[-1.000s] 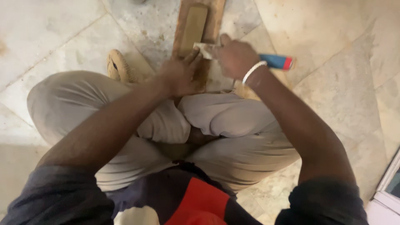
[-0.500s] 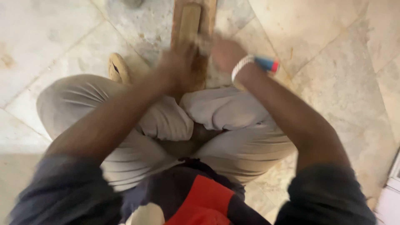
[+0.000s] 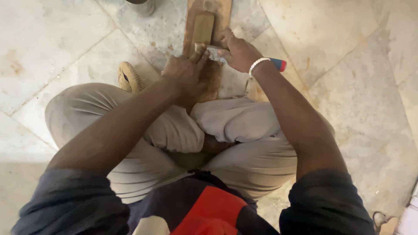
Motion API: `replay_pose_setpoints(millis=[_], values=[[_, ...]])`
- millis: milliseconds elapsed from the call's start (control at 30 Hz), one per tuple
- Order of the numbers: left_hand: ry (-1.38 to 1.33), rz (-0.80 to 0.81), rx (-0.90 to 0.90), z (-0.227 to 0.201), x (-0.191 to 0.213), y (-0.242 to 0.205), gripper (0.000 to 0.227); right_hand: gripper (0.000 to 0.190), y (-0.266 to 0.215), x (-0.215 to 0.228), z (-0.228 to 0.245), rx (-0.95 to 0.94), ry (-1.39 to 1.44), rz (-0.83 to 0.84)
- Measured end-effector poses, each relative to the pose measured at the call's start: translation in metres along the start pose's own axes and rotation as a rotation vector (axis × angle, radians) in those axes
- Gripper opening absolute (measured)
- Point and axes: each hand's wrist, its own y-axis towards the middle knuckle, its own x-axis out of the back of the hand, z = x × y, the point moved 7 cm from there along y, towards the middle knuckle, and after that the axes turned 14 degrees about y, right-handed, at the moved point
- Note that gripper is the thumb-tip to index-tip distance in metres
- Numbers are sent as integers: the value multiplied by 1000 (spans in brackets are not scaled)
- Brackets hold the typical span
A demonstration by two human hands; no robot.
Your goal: The person sits on the floor and sharpens a metal scraper by rubbing it against a whetstone held between their feet.
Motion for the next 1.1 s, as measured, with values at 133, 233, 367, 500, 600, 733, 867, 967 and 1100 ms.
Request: replay_pose_setpoints(millis=[133,233,367,500,600,733,867,967,1100], values=[[62,56,6,-2,-25,5,108,59,-18,-35,-6,137,-348,105],[61,73,24,2,-25,4,111,44,-13,-36,-19,-9,-342,97],[12,30,116,23,-15,33,120,43,17,-24,-18,129,-552,23],[17,35,205,41,1,73,116,26,53,10,-24,140,-501,-202],[2,3,224,36,-15,74,115,41,54,-6,-31,171,-454,-236],[20,-76,233,19,-38,60,118,63,25,-31,-29,192,-324,-248],[-65,-79,236,-7,-54,21,112,61,1,-65,-11,77,-476,-173],[-98,-82,252,-18,-51,-8,105,55,-22,-72,12,138,-425,-204],[-97,-229,270,-26,-18,-49,92,56,-54,-50,48,246,-378,-235]])
